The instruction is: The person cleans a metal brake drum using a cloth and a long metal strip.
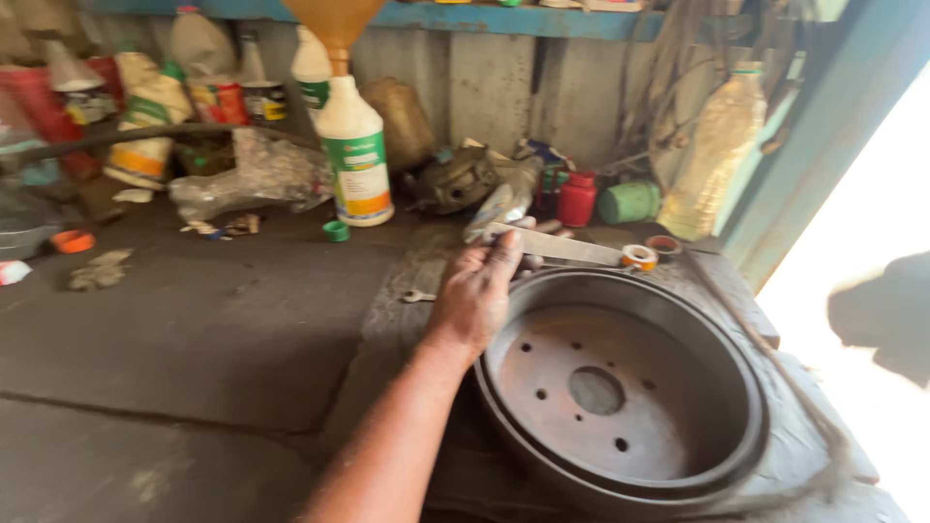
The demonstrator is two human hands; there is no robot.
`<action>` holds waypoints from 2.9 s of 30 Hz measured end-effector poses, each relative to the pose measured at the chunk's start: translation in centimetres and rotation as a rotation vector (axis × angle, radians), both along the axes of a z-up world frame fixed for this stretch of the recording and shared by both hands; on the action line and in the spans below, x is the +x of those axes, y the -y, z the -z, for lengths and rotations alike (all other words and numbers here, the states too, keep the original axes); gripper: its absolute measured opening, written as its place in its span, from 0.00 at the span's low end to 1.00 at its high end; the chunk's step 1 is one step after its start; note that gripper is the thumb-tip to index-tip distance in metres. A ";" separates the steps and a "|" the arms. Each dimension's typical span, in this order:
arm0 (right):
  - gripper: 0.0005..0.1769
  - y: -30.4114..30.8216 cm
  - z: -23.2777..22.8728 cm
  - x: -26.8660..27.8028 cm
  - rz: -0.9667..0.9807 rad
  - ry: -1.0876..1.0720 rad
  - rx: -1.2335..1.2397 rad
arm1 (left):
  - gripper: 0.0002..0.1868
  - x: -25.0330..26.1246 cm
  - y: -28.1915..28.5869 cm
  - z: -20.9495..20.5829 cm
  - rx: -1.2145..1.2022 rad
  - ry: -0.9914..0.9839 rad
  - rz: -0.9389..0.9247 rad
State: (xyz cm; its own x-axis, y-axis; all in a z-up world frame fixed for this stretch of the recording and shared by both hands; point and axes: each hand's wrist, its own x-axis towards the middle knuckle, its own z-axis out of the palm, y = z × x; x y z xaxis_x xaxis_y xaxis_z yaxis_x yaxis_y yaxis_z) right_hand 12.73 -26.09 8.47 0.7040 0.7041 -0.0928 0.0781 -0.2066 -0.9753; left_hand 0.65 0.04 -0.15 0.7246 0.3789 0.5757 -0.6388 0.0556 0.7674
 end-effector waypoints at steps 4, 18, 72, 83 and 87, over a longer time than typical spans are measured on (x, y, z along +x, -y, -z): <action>0.25 1.4 -0.4 1.7 0.107 0.115 0.019 | 0.24 0.4 -0.1 0.3 0.000 -0.059 -0.046; 0.34 -1.2 0.2 5.2 -0.023 0.350 -0.078 | 0.25 0.2 -0.3 -0.1 0.047 -0.071 -0.049; 0.11 -2.9 2.8 1.0 -1.265 1.007 0.175 | 0.22 0.1 -0.2 -0.3 0.006 -0.048 -0.050; 0.16 4.0 2.2 5.5 -0.055 0.717 -0.541 | 0.24 1.0 -1.1 0.6 0.045 -0.147 -0.143; 0.18 1.4 0.5 3.6 0.242 0.835 -0.561 | 0.22 0.3 -0.7 0.0 0.093 -0.084 -0.138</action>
State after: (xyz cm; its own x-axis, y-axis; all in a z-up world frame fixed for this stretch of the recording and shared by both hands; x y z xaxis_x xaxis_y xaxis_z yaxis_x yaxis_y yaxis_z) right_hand 16.34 -27.51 7.96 0.8117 0.5413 0.2193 0.5816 -0.7152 -0.3876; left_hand 0.91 0.76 -0.16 0.7164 0.4257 0.5528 -0.5691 -0.1019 0.8160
